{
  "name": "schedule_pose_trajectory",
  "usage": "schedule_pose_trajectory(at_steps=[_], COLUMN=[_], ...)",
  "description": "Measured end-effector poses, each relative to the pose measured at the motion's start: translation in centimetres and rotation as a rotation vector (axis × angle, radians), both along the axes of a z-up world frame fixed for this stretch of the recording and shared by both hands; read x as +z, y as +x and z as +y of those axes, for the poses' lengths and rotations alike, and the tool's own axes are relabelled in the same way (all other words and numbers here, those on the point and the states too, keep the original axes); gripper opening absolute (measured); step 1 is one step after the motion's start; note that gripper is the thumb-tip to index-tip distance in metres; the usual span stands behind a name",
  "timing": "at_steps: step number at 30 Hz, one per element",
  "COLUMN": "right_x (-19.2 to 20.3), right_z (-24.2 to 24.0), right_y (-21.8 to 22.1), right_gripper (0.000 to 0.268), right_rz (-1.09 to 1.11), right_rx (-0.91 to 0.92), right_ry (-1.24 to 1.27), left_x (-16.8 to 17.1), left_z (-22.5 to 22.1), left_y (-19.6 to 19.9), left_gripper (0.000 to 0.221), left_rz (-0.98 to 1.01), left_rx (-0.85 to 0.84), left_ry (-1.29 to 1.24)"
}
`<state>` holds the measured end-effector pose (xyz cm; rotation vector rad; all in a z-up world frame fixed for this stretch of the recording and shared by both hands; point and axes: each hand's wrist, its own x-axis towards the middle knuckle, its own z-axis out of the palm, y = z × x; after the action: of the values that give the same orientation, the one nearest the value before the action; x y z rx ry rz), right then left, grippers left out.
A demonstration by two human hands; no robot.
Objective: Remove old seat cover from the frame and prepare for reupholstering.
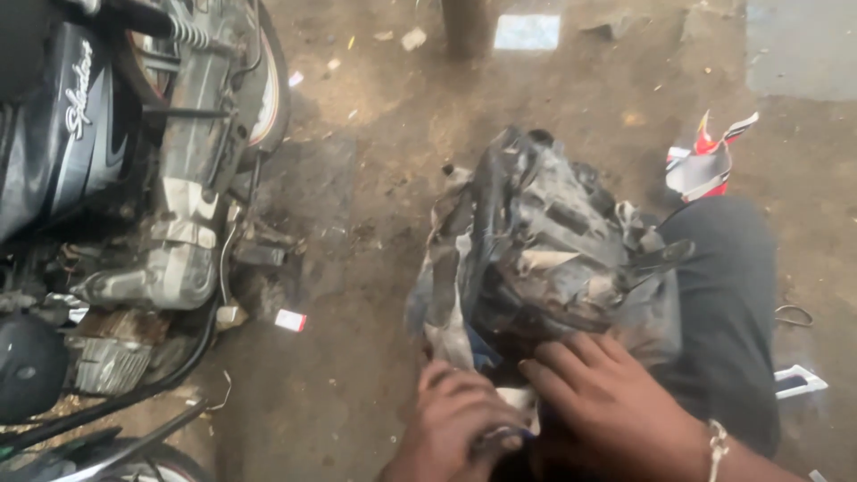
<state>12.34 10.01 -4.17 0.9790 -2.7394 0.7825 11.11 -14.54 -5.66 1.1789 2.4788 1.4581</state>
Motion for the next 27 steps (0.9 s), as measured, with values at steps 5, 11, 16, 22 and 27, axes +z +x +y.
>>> schedule_pose_trajectory(at_steps=[5, 11, 16, 22, 27], right_x=[-0.8, -0.9, -2.3, -6.7, 0.9], right_z=[-1.1, -1.0, -0.6, 0.4, -0.4], right_y=[1.0, 1.7, 3.5, 8.5, 8.1], right_gripper=[0.045, 0.022, 0.023, 0.019, 0.034], right_rz=[0.128, 0.055, 0.010, -0.018, -0.083], right_rx=[-0.073, -0.061, -0.077, -0.055, 0.176], right_ry=[0.070, -0.042, -0.036, 0.060, 0.251], left_x=[-0.1, 0.0, -0.7, -5.2, -5.5], left_z=[0.7, 0.6, 0.0, -2.0, -4.5], left_y=[2.2, 3.4, 3.8, 5.3, 6.6], left_gripper=[0.019, 0.032, 0.034, 0.037, 0.029], left_rz=[0.047, -0.044, -0.088, -0.119, -0.068], left_rx=[0.126, 0.184, 0.172, 0.167, 0.181], left_ry=[0.047, 0.070, 0.065, 0.129, -0.028])
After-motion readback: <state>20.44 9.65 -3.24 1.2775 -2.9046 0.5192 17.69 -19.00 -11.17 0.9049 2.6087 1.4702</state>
